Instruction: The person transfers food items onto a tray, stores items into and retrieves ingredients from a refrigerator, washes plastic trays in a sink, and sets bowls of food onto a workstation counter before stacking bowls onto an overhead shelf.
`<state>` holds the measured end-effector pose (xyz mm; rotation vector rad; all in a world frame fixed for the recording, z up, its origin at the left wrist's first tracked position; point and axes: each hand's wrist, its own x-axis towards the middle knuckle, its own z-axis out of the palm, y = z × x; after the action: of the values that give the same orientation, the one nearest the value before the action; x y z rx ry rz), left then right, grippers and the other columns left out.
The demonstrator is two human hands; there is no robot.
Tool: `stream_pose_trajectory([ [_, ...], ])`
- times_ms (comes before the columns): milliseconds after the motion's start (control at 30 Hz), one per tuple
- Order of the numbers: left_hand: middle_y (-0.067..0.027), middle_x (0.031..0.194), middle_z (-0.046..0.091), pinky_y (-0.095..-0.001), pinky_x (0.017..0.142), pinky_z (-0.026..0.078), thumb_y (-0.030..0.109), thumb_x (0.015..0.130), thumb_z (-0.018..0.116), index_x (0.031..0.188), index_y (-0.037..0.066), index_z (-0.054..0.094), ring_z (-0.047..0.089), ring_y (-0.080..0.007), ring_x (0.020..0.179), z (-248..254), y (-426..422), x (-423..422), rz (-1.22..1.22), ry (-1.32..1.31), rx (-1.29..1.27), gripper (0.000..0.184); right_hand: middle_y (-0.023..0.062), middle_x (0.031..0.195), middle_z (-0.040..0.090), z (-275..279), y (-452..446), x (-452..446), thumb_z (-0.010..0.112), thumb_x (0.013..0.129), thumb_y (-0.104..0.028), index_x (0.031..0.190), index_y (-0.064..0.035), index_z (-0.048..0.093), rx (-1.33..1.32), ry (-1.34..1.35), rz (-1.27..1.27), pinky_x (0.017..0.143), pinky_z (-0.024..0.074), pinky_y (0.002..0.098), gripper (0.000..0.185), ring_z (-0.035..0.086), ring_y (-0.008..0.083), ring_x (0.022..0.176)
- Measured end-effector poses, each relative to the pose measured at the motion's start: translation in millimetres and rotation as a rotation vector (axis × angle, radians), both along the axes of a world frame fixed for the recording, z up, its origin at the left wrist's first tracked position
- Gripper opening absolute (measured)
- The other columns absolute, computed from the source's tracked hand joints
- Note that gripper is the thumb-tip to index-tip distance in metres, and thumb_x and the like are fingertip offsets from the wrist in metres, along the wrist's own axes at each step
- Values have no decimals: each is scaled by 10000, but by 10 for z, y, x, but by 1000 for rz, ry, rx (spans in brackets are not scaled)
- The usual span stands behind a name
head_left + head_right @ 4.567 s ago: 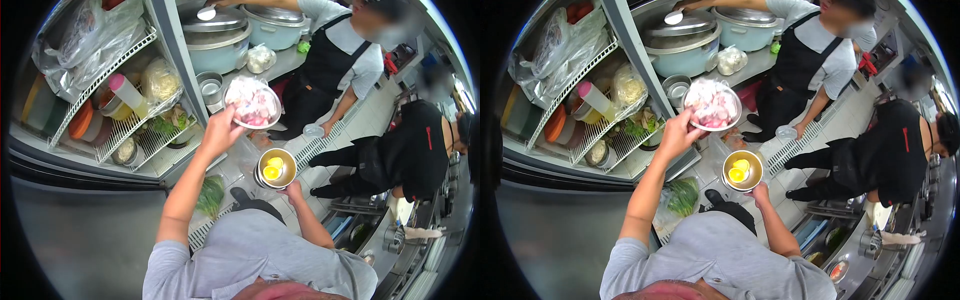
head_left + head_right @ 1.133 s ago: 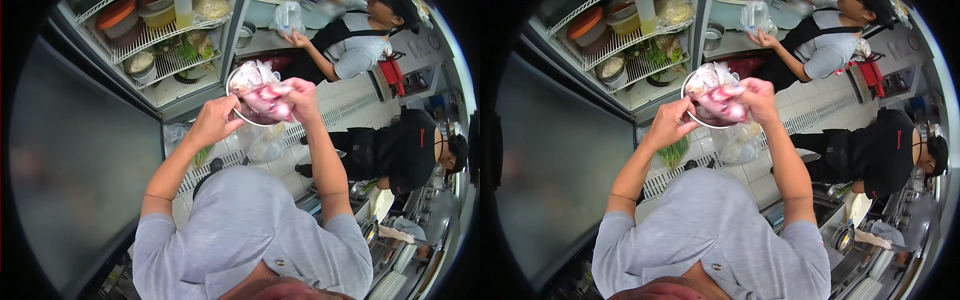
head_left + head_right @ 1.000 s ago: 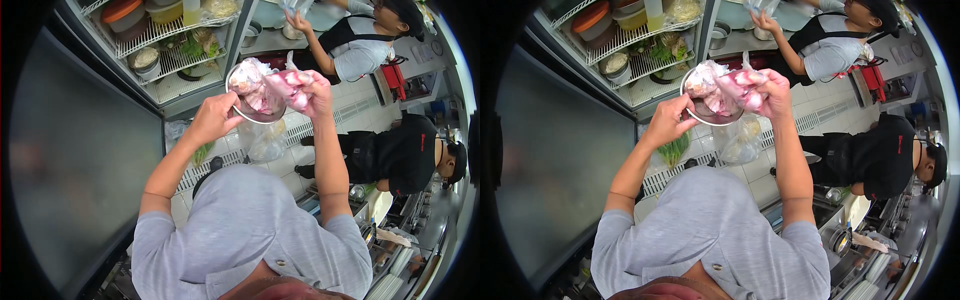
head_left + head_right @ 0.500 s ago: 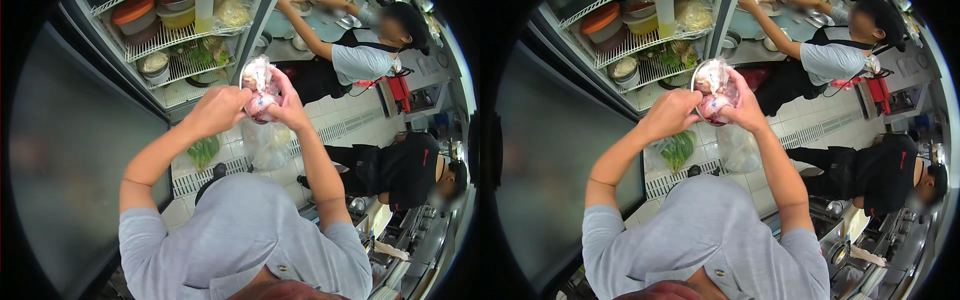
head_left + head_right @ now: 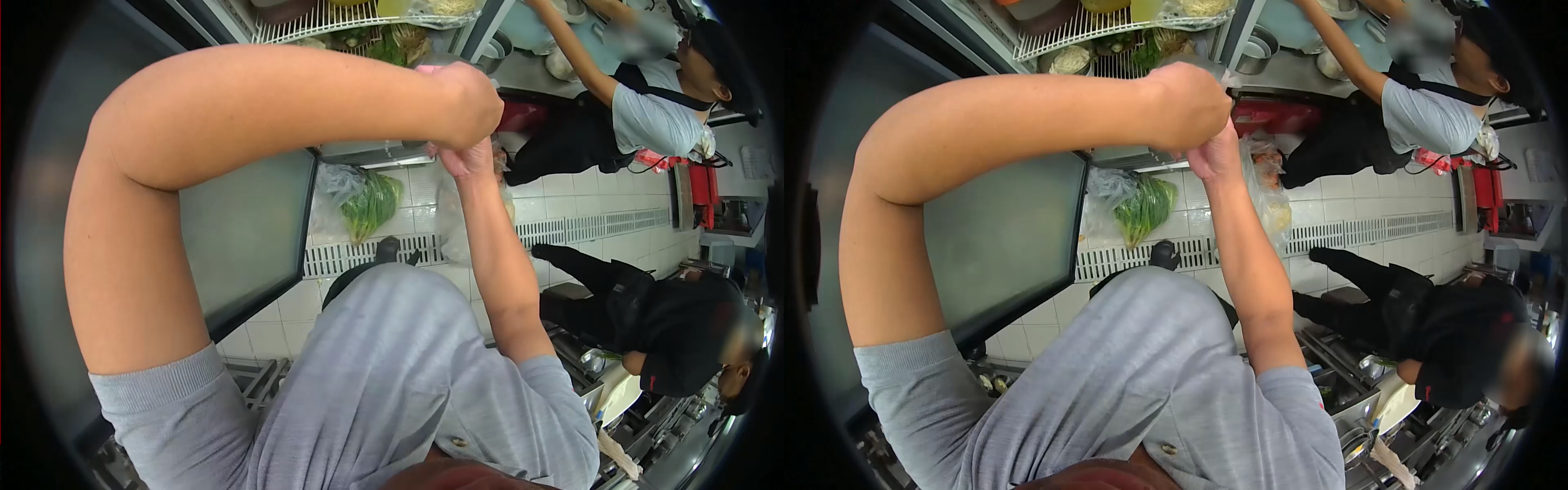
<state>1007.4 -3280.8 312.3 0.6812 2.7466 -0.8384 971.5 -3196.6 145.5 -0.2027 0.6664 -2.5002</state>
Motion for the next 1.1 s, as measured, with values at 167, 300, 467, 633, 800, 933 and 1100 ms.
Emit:
stream_pose_trajectory([
  [167,-100,894,741,-381,703,566,141,705,736,853,65,767,709,-254,803,-184,13,-130,38,-129,51,170,121,1140,610,-99,80,-49,669,798,-16,1281,-93,484,22,94,70,556,537,424,523,658,252,834],
  [300,-110,893,737,-385,698,566,155,660,784,930,75,759,705,-267,792,87,-194,-55,-56,-195,247,283,118,1127,611,-102,87,-68,663,778,23,1269,-81,482,36,-55,7,630,561,361,533,662,240,799],
  [467,-167,777,681,-423,654,541,120,665,794,900,22,676,689,-330,749,-89,-809,74,-55,13,807,280,68,977,642,245,228,-219,685,746,40,1095,-12,574,426,197,-74,681,546,305,370,648,176,766],
  [633,-197,835,663,-432,694,516,167,665,846,947,23,610,650,-396,801,-438,-944,645,146,265,1378,395,78,958,665,835,178,-63,754,701,-40,859,12,642,883,864,-257,729,510,271,200,629,167,793],
  [800,-78,744,640,-292,570,481,93,654,830,815,42,589,610,-168,590,-719,-1013,1194,367,342,1588,294,95,1012,675,1409,200,346,791,740,-96,934,-2,684,945,1267,-184,800,525,299,241,650,186,907],
  [933,-44,739,640,-264,580,478,83,643,837,817,44,605,609,-125,612,-657,-986,1716,396,331,1700,293,102,999,702,1158,718,327,724,868,-168,1099,11,642,1013,784,-11,686,567,282,303,670,124,798],
  [1100,-48,748,632,-288,589,493,96,671,828,841,52,585,605,-144,612,-680,-608,2134,386,363,1745,299,116,903,693,873,884,974,619,875,-95,1011,46,604,538,131,342,615,620,380,197,703,206,766],
])
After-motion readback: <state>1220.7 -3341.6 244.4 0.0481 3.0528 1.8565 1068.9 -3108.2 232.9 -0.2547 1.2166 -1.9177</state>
